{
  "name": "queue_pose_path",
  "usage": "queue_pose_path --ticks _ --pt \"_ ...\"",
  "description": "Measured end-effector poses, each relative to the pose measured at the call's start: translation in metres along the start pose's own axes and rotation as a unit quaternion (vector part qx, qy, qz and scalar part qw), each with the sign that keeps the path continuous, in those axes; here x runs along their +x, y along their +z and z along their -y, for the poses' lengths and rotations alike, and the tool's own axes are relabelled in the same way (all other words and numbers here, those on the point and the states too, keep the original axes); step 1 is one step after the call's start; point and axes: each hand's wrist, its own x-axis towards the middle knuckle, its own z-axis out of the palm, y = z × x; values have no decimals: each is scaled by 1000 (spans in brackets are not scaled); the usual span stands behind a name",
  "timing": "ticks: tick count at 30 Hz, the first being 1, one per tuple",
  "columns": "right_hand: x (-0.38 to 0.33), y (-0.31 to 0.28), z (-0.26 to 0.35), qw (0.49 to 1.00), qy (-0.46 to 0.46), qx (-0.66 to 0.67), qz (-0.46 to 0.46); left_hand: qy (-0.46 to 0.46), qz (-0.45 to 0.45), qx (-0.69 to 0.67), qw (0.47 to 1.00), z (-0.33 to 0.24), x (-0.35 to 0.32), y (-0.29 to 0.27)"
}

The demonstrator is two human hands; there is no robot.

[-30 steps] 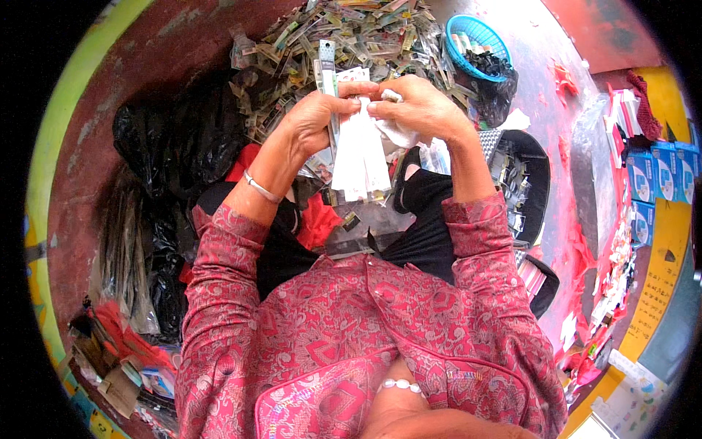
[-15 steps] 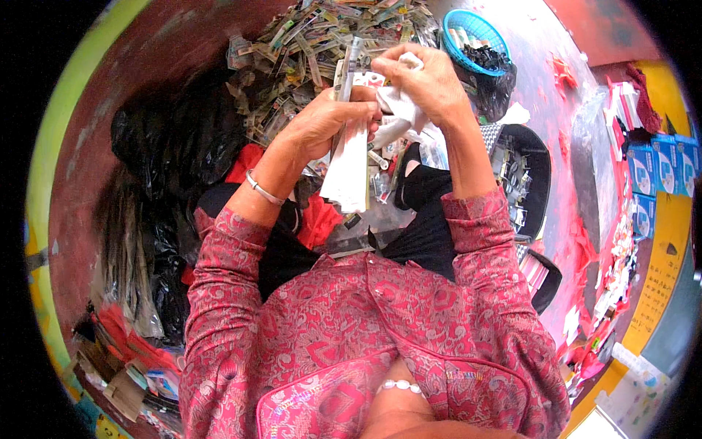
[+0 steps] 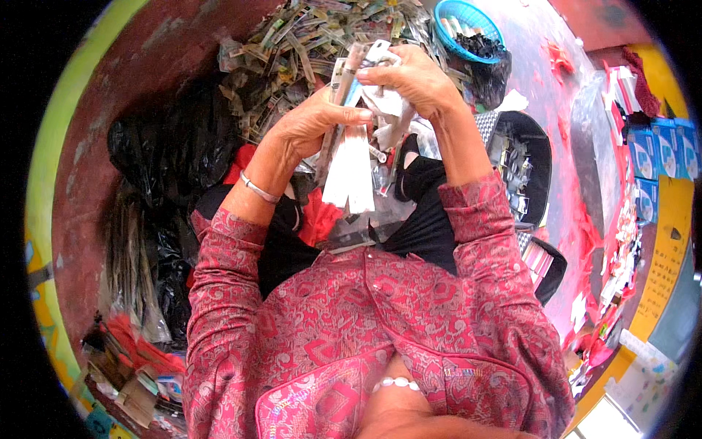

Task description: The person sits on the floor and sorts through a large pile of small packaged items, picking them up one by one, inspecting them, and placing them into a nearby container.

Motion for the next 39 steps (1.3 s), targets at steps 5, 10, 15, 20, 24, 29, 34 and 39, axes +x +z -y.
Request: queue_pose_path --ticks 5,10,15,20,24,29,34,39 --pt "-2 -3 5 998 43 23 -38 -11 -52 16 998 1 -4 -3" --pt "2 -7 -6 998 7 28 -61 -31 -93 -57 994 -4 -4 3" --pt "0 -17 0 980 12 198 -18 -43 -154 -125 979 -1 5 -2" --pt "0 -19 1 948 12 307 76 -39 -142 -31 989 -6 4 -3" --pt "10 -23 -11 947 -2 315 -54 -7 -139 16 990 1 4 -8" --pt "6 -44 -14 906 8 422 -30 -40 -95 -42 994 0 -3 -8" --pt "6 -31 -7 924 22 382 -8 -51 -126 -84 987 -4 1 -8" --pt "-2 -2 2 975 14 217 -38 31 -85 -54 994 -1 -2 3"
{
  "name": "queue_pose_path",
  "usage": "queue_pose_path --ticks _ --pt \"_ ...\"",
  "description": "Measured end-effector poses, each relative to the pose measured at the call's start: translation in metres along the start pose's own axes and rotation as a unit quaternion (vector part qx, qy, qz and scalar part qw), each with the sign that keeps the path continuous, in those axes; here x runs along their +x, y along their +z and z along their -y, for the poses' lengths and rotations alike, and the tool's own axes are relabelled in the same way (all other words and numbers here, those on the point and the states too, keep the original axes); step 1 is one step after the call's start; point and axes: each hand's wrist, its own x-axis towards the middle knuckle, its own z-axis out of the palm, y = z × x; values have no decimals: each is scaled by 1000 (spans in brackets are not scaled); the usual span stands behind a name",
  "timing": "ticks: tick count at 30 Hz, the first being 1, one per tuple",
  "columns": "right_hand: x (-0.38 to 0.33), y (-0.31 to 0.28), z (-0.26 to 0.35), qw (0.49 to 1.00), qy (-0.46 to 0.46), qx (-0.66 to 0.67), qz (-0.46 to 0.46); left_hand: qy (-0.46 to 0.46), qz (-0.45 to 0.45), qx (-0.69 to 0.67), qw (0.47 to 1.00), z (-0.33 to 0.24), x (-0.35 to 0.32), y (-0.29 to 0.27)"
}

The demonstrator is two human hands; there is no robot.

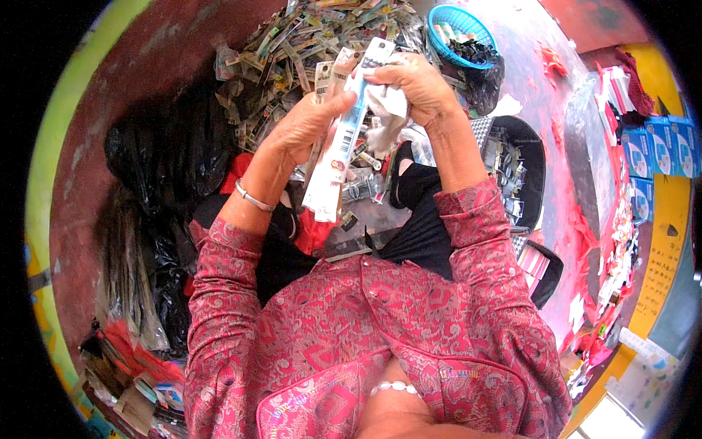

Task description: The person sits on the floor and sorts through a large pile of small packaged items, picking them up one by one, inspecting them, and placing them into a nearby container.

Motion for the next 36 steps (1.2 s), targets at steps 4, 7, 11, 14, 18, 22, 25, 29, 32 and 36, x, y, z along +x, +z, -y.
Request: queue_pose_path --ticks 4,7,11,14,18,22,25,29,32,36 --pt "7 -10 -3 991 3 -129 -17 42 -5 24 999 -1 4 0" --pt "8 -24 3 971 -85 -192 -116 49 -23 86 995 -5 -4 7" --pt "10 -18 5 918 -279 -172 -223 28 -4 70 997 -6 0 6" --pt "0 16 -1 842 -362 -375 -143 35 -22 63 997 -1 4 0" --pt "-1 12 -3 811 -347 -460 -97 76 -16 90 993 -5 -7 12" --pt "14 -35 -3 767 -287 -519 -244 55 23 169 984 -9 -8 5" --pt "12 -36 9 860 -276 -336 -269 37 -66 129 989 1 3 -7" --pt "4 4 -1 880 -282 -334 -186 26 -74 72 994 4 6 1" --pt "7 24 -28 848 -274 -424 -158 30 -125 102 987 1 9 2" --pt "6 34 -36 808 -318 -472 -150 28 -129 -40 990 10 22 -18"
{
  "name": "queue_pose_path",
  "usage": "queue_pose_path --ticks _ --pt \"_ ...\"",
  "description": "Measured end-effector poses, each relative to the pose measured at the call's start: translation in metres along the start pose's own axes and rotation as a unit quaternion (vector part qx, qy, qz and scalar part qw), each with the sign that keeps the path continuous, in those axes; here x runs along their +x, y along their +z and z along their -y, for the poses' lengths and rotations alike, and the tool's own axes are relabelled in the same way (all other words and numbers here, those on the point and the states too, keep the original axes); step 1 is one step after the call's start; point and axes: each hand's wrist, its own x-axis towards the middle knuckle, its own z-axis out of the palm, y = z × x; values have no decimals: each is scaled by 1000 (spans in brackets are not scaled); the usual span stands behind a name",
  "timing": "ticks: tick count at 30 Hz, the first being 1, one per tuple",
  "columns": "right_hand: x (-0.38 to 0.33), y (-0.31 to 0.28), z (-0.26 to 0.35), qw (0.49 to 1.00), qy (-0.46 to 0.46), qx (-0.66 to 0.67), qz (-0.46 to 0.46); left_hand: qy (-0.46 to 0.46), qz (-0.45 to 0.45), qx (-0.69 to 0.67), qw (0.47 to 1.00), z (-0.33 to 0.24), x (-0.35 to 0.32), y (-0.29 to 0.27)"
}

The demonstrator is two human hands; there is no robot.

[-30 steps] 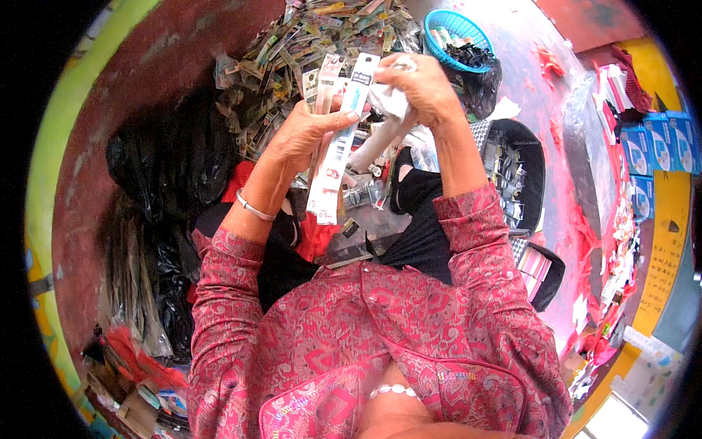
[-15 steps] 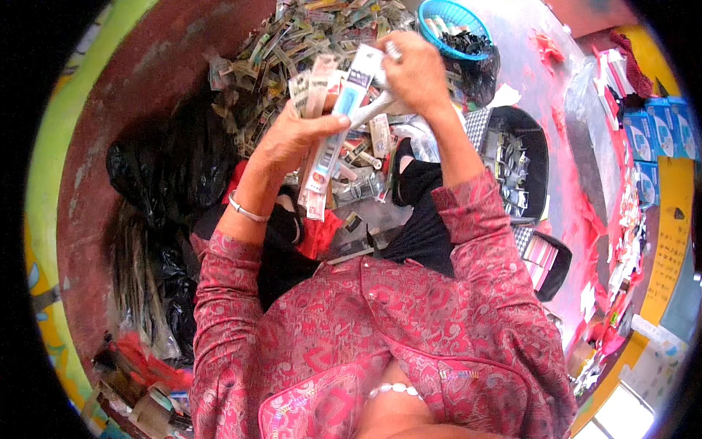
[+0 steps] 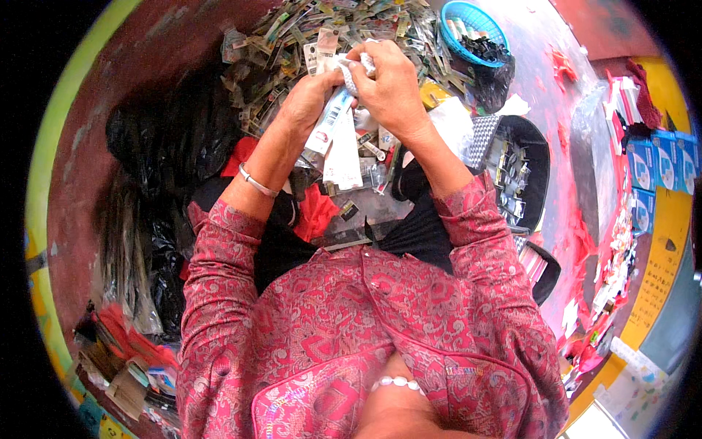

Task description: The person sits on the floor and sorts through a large pile of small packaged items, picking them up one by one, inspecting them, and placing them into a nearby container.

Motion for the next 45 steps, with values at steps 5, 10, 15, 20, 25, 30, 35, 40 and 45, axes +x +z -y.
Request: queue_pose_path --ticks 5,10,15,20,25,30,35,40,45 --pt "-11 4 11 997 -46 7 57 37 -6 -128 991 0 2 -8" --pt "-23 -8 39 955 -152 -66 244 67 2 -57 996 -5 5 -16" --pt "-19 -24 38 916 -165 -8 366 84 -60 -72 992 -11 11 -15" --pt "12 -48 -15 907 242 319 132 32 32 32 998 -20 -12 3" --pt "21 -36 -21 838 356 394 125 -22 116 79 990 -22 -19 8" --pt "25 -49 -43 791 364 492 23 -54 78 -7 995 -24 -15 13" --pt "29 -55 -45 705 375 589 -125 -57 90 -160 981 -23 6 -26" --pt "15 -24 -22 768 319 523 -188 -21 85 -189 978 -17 4 -15" --pt "6 -8 -12 800 284 486 -206 -21 71 -182 981 -15 -8 0"
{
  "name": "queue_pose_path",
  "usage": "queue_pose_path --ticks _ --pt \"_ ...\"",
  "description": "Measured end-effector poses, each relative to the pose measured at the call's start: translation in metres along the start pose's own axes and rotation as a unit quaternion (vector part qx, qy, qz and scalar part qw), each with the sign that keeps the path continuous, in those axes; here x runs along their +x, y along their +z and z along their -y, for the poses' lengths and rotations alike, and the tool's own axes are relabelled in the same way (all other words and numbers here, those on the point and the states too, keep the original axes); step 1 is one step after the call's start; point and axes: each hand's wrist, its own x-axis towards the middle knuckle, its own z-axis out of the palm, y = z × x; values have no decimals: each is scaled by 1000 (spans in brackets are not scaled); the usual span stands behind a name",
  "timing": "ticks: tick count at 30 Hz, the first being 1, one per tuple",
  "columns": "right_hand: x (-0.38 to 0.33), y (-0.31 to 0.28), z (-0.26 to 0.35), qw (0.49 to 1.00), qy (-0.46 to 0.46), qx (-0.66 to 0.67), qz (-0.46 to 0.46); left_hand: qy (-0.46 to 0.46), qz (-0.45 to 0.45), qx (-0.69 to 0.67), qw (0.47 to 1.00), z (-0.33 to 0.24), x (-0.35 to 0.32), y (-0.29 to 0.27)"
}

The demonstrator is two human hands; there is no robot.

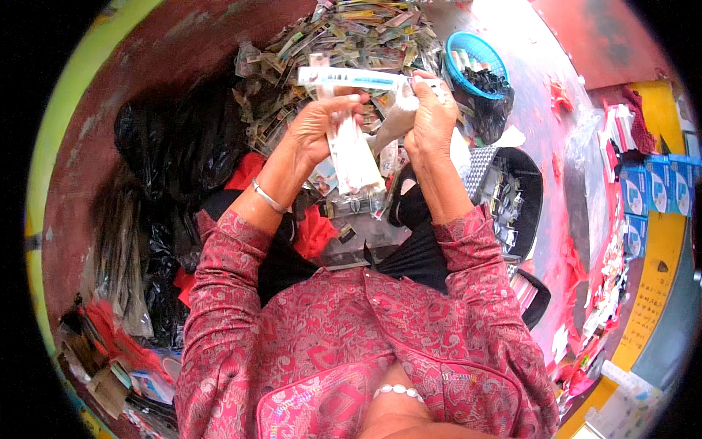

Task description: The person sits on the floor and sorts through a large pile of small packaged items, picking them up one by one, inspecting them, and placing them into a nearby container.

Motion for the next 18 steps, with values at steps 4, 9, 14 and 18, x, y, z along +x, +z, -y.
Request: queue_pose_path --ticks 4,9,14,18 --pt "-7 5 2 998 -17 -55 23 12 13 -22 1000 1 2 -4" --pt "-25 0 18 969 46 -170 172 89 -45 -5 995 -11 5 -10" --pt "-13 -13 36 885 103 -289 351 109 -91 57 988 -12 -4 -1" --pt "-39 0 27 838 -173 -431 285 112 -104 24 988 -15 5 -6"
